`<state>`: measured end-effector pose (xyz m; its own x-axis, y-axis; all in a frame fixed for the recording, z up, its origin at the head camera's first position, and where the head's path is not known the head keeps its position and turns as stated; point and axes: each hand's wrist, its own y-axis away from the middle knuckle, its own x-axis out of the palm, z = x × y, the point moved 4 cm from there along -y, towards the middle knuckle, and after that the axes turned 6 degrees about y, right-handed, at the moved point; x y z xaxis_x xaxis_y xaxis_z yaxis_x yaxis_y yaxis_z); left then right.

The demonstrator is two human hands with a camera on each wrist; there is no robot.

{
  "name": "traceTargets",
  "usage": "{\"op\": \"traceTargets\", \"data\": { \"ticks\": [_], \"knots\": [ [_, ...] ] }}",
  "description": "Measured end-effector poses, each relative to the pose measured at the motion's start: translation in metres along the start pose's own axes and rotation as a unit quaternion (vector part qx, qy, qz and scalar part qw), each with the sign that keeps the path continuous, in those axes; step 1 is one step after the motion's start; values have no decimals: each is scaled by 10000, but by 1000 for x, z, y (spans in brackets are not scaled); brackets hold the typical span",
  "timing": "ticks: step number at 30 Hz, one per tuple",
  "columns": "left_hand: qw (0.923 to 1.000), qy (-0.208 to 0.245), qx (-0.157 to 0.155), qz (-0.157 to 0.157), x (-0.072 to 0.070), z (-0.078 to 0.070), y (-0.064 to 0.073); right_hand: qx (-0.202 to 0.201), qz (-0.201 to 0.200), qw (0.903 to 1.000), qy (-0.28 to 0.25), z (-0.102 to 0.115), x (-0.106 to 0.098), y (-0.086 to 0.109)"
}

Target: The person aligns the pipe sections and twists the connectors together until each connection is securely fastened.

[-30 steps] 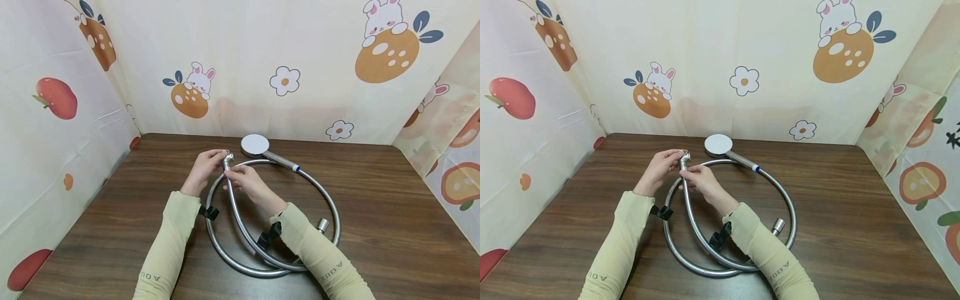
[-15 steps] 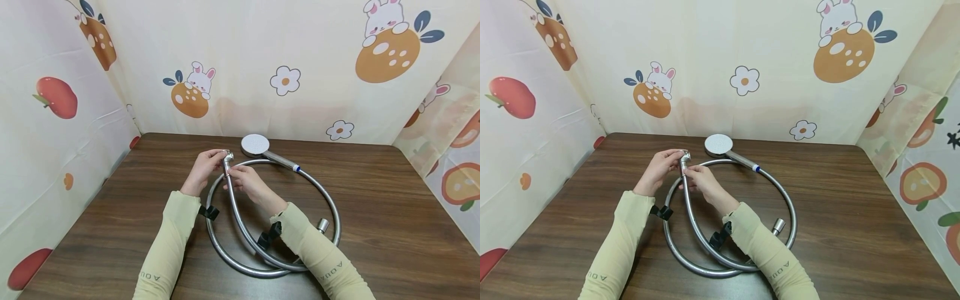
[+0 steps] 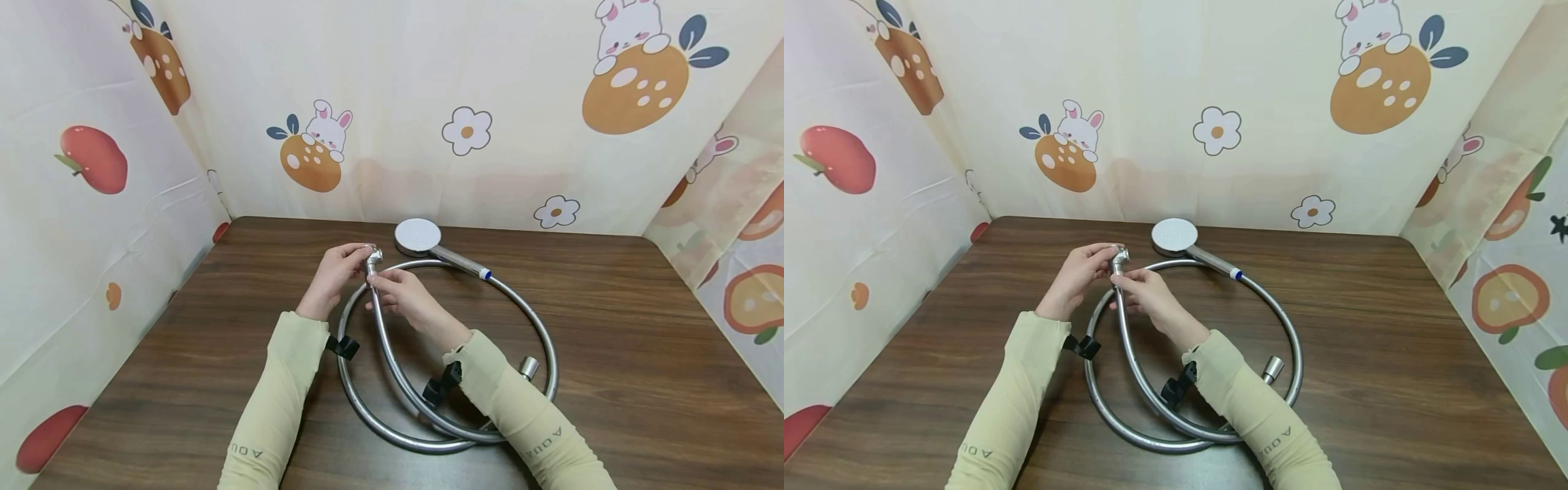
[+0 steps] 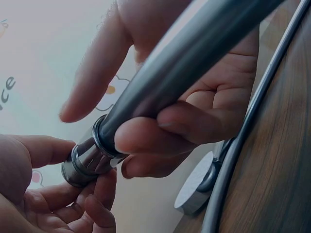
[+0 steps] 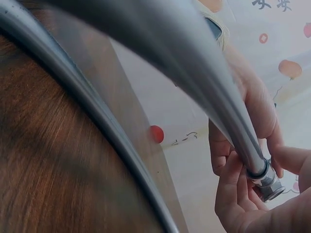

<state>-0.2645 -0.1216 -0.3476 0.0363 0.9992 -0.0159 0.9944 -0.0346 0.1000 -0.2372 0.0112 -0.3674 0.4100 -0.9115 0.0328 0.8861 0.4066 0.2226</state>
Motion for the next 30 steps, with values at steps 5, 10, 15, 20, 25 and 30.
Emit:
{"op": "traceTargets", "data": {
  "ticks": [5, 10, 15, 20, 25, 30],
  "knots": [
    [10000, -51, -39, -29, 0, 1, -1, 48, -126, 9999, 97, -1, 0, 0],
    [10000, -51, -30, -21, -1, 1, -2, 21, -128, 9999, 17, 0, 1, 0],
    [10000, -29, -37, 4, -1, 0, -3, 68, -111, 9999, -68, 1, 0, 0],
    [10000, 51, -32, 19, -1, 0, -2, 82, -96, 9998, -123, 1, 0, -1],
    [10000, 85, -43, 0, -1, 1, -3, 36, -34, 9999, -132, 1, 0, 0],
    [9999, 97, -65, -5, 0, 1, -3, -15, 19, 9998, -174, 1, 1, 1]
  ]
}}
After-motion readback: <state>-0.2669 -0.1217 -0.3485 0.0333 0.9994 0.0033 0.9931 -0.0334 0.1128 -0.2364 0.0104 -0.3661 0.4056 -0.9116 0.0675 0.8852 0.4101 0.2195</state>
